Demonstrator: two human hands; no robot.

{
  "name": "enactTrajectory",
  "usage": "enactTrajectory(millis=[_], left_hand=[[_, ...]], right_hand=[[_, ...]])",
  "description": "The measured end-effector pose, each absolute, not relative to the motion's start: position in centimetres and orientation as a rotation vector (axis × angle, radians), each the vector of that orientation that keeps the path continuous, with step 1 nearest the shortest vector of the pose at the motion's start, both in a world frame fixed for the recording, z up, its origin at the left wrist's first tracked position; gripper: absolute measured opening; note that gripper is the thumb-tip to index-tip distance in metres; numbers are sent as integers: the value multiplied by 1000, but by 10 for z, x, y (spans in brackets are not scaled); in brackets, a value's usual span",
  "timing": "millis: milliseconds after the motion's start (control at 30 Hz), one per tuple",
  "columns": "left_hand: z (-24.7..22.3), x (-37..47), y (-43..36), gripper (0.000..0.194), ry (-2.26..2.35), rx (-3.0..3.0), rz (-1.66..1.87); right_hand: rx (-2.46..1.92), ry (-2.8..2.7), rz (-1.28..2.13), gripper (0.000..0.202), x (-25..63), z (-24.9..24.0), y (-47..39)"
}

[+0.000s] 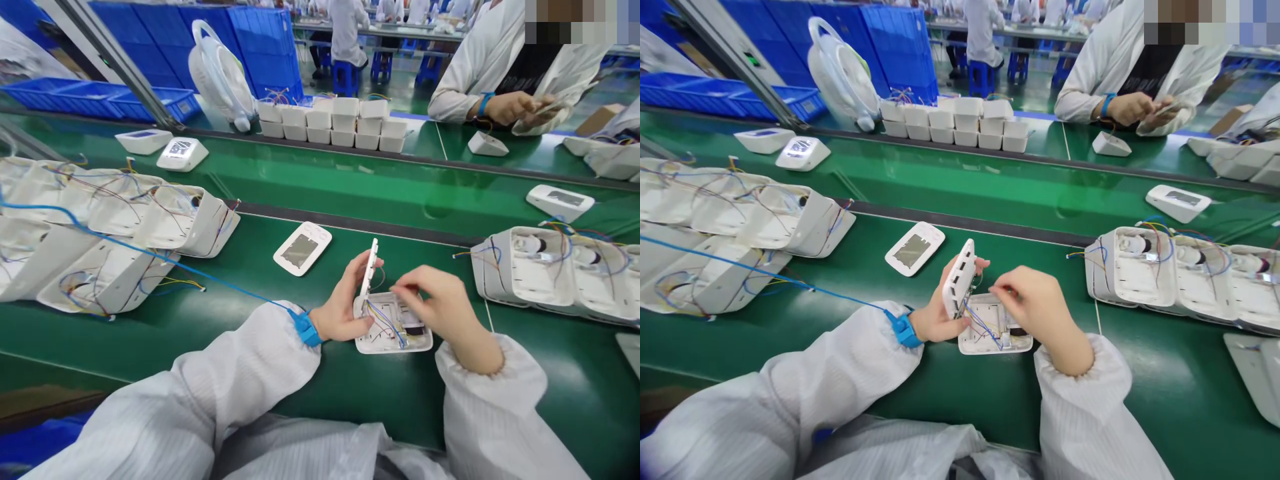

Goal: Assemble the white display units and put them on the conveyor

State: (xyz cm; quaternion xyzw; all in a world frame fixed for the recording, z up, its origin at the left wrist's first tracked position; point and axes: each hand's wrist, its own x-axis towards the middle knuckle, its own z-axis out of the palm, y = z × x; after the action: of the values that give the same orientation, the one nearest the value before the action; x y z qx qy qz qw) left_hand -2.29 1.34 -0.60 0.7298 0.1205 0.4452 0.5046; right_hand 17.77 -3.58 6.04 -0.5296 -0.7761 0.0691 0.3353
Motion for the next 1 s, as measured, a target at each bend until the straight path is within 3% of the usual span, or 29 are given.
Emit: enactTrajectory(millis=[100, 233, 433, 667, 1000], left_hand=[[-10, -23, 11, 88, 238, 1638, 1048], [-12, -23, 10, 89, 231, 1553, 985], [-7, -24, 8, 87, 248, 1453, 968], [-8, -22, 6, 90, 305, 1363, 979], [-11, -20, 9, 83, 260, 1362, 1014]], right_hand=[[-1528, -2463, 123, 13, 169, 56, -37], [-1632, -2601, -56, 12, 153, 50, -40], [-1685, -2406, -47, 11, 151, 43, -36], [-1627, -2155, 200, 18, 156, 37, -32], [-1566, -2168, 159, 19, 158, 36, -32]])
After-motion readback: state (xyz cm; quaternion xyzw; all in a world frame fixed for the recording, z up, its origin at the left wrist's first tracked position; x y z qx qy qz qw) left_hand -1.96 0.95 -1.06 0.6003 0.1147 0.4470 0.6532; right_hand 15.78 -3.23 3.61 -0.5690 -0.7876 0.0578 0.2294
